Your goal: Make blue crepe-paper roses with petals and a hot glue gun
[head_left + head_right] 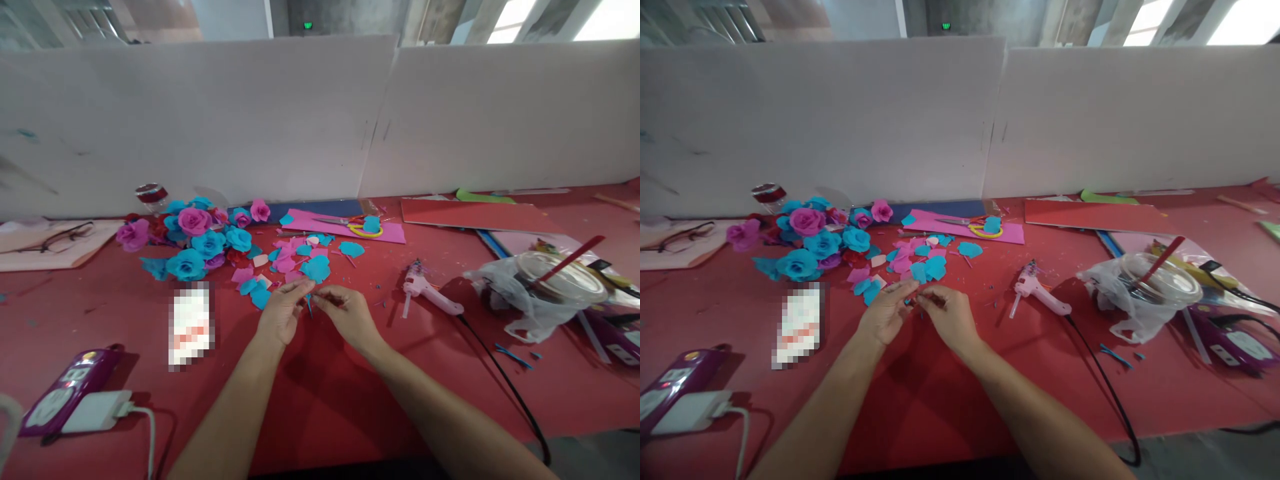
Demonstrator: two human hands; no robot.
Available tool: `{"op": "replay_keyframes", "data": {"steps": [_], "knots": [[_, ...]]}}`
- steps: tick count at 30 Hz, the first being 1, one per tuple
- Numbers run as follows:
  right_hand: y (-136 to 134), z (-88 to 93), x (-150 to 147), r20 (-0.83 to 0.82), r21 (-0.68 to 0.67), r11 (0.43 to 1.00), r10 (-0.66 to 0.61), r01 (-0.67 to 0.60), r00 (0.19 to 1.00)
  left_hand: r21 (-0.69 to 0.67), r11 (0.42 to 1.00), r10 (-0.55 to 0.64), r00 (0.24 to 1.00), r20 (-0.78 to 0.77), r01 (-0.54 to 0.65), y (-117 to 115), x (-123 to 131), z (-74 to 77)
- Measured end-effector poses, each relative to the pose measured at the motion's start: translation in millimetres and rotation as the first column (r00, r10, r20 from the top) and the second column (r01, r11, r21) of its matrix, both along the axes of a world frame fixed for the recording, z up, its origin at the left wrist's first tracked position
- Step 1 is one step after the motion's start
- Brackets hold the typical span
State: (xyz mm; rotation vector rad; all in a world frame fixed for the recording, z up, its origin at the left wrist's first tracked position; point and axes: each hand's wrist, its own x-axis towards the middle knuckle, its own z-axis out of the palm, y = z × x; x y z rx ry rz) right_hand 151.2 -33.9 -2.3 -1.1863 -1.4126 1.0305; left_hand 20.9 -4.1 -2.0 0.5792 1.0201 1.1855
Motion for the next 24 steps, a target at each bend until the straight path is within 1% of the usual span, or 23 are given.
{"op": "replay_keyframes", "data": {"steps": [3,6,8,10,13,16,19,24], "knots": [[1.2,-0.5,2.4,-0.001,-0.022,1.0,0.009,-0.009,1.0,0.078,0.997,-0.005,0.997,-0.078,0.011,-1.2,-0.6,3.4],[2.2,-1.5,4.5,-0.006,-0.032,0.999,0.017,-0.018,1.0,0.169,0.984,-0.027,0.991,-0.129,0.048,-1.6,-1.6,4.0],[2.3,-1.7,5.3,-0.006,-0.033,0.999,0.026,-0.026,1.0,0.191,0.979,-0.05,0.989,-0.142,0.077,-1.2,-2.4,2.6],[2.1,-1.3,5.4,0.002,-0.034,0.999,0.033,-0.033,0.999,0.188,0.978,-0.065,0.988,-0.141,0.091,-0.4,-3.0,0.8],[1.4,-0.2,5.0,0.013,-0.032,0.999,0.041,-0.041,0.999,0.174,0.982,-0.053,0.992,-0.111,0.072,0.5,-3.1,-0.4],[0.7,0.6,4.3,0.013,-0.027,0.999,0.044,-0.044,0.999,0.161,0.986,-0.034,0.996,-0.079,0.046,0.1,-1.8,2.0],[0.2,0.4,3.9,0.03,-0.029,0.999,0.035,-0.035,0.999,0.136,0.989,-0.042,0.997,-0.057,0.05,-1.3,0.3,6.2],[0.3,-1.3,4.0,0.031,-0.012,0.999,0.05,-0.049,0.998,0.118,0.992,-0.037,0.997,-0.067,0.044,-2.2,0.2,8.9]]}}
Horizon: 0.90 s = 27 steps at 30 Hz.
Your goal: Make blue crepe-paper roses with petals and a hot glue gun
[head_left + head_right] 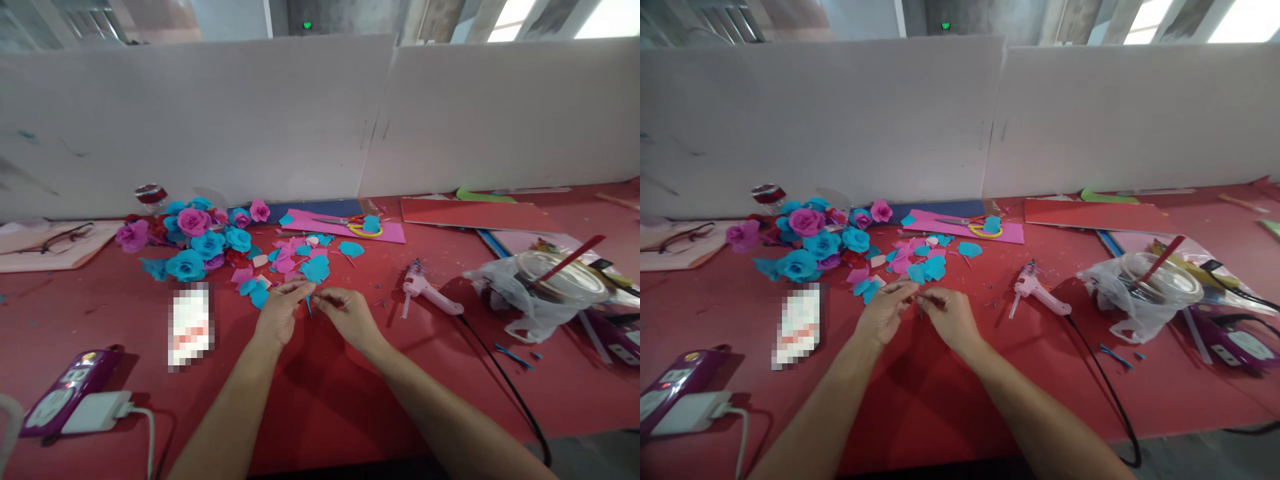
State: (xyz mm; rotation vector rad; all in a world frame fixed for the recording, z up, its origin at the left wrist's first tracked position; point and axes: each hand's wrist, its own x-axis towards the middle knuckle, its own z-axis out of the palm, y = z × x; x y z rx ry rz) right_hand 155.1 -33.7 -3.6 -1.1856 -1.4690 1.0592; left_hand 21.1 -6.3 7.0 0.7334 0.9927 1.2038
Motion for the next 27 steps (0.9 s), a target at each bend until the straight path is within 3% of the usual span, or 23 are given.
{"op": "replay_keyframes", "data": {"steps": [12,17,22,27], "knots": [[0.9,4.6,2.2,-0.032,-0.042,0.997,0.068,-0.07,0.997,0.202,0.973,-0.071,0.974,-0.214,0.115,0.3,-5.2,-8.9],[-0.1,5.1,0.3,-0.127,-0.12,0.988,0.082,-0.098,0.989,0.179,0.971,-0.131,0.978,-0.162,0.16,0.1,-6.3,-11.0],[0.0,3.8,-0.1,-0.159,-0.114,0.989,0.078,-0.097,0.984,0.18,0.965,-0.161,0.974,-0.159,0.189,-0.3,-6.1,-8.7],[0.8,2.8,0.7,-0.138,-0.119,0.99,0.055,-0.071,0.989,0.112,0.991,-0.068,0.992,-0.106,0.08,2.2,-7.6,-6.9]]}}
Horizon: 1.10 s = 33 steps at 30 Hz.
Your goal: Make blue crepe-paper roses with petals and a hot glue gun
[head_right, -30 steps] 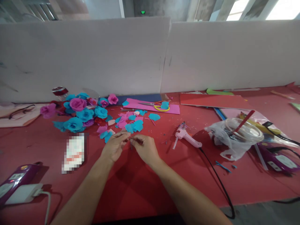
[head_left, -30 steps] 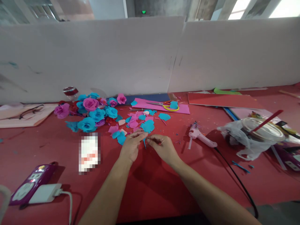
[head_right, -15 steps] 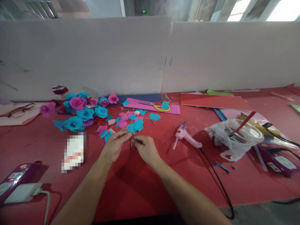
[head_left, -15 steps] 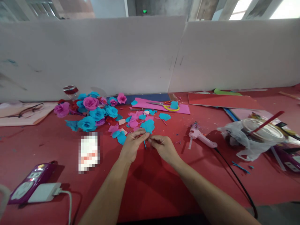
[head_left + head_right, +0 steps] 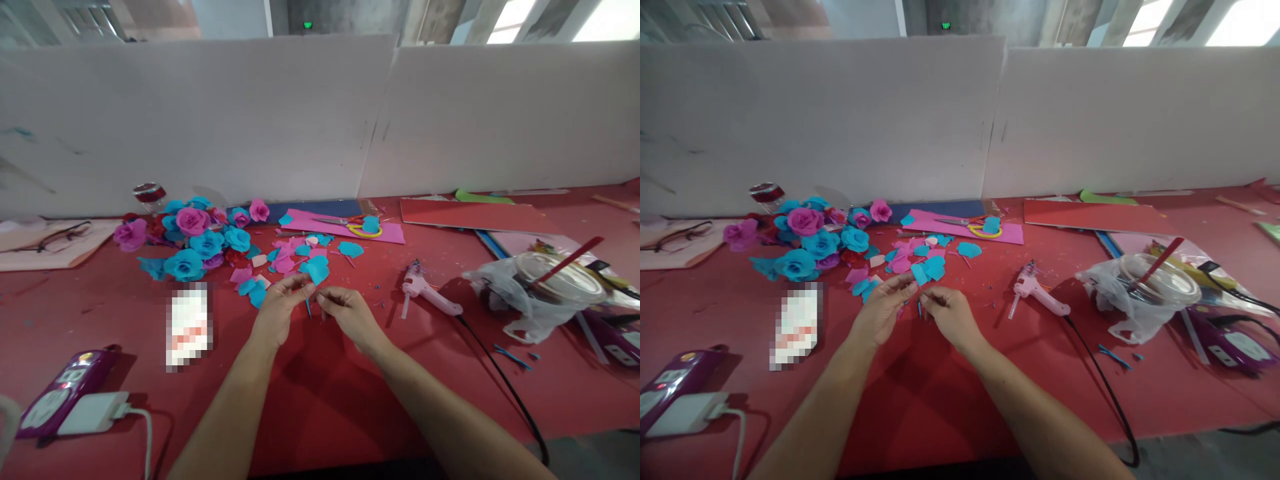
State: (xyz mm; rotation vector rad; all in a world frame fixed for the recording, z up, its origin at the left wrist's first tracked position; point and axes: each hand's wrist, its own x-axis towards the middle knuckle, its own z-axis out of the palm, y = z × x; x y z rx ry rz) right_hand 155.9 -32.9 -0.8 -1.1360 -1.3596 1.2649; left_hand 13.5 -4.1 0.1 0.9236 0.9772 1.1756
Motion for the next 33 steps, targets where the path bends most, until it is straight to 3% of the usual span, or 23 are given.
{"op": "replay_keyframes", "data": {"steps": [7,13,23,33], "knots": [[-1.0,-1.5,-0.7,0.041,-0.001,1.0,0.016,-0.016,0.999,0.017,0.995,0.099,0.995,-0.011,-0.099,3.2,-2.5,-2.9],[1.1,-4.0,-0.6,0.005,-0.035,0.997,0.07,-0.07,0.998,0.011,0.999,0.042,0.999,-0.003,-0.042,1.4,-1.1,-0.1],[0.4,4.6,4.1,-0.199,-0.181,0.971,0.122,-0.159,0.972,-0.014,0.997,-0.078,0.997,0.0,0.078,-1.4,-1.7,9.1],[-0.3,0.3,1.3,-0.238,-0.141,0.979,0.113,-0.149,0.965,-0.059,0.998,-0.019,0.999,0.047,0.022,-0.6,-0.3,3.4]]}}
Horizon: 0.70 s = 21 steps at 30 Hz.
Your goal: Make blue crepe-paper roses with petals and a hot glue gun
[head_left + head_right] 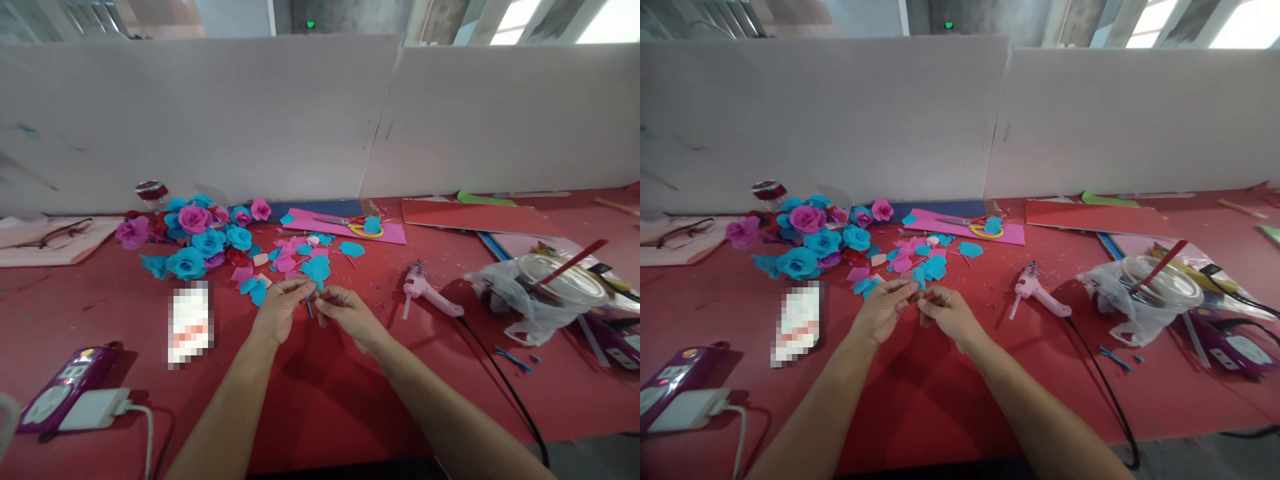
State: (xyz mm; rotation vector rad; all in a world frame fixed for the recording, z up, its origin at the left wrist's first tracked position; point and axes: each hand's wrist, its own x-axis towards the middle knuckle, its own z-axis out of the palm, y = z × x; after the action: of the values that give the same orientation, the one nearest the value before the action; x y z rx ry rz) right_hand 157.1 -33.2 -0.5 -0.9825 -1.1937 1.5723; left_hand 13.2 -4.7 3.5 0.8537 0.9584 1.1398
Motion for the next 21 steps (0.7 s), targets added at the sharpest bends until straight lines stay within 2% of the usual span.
{"op": "replay_keyframes", "data": {"steps": [14,19,21], "knots": [[1.2,-2.5,-2.9,0.083,0.075,0.997,-0.029,0.023,0.996,-0.111,0.99,0.094,0.995,0.044,-0.088,-0.2,-0.4,7.8],[-0.3,-1.9,-3.2,0.064,0.115,0.992,-0.065,0.058,0.996,-0.154,0.988,0.001,0.997,0.082,0.012,-1.3,0.6,8.9],[-0.4,-2.0,-2.9,0.053,0.108,0.992,-0.077,0.07,0.996,-0.137,0.99,0.019,0.998,0.063,-0.01,-0.5,0.8,5.9]]}}
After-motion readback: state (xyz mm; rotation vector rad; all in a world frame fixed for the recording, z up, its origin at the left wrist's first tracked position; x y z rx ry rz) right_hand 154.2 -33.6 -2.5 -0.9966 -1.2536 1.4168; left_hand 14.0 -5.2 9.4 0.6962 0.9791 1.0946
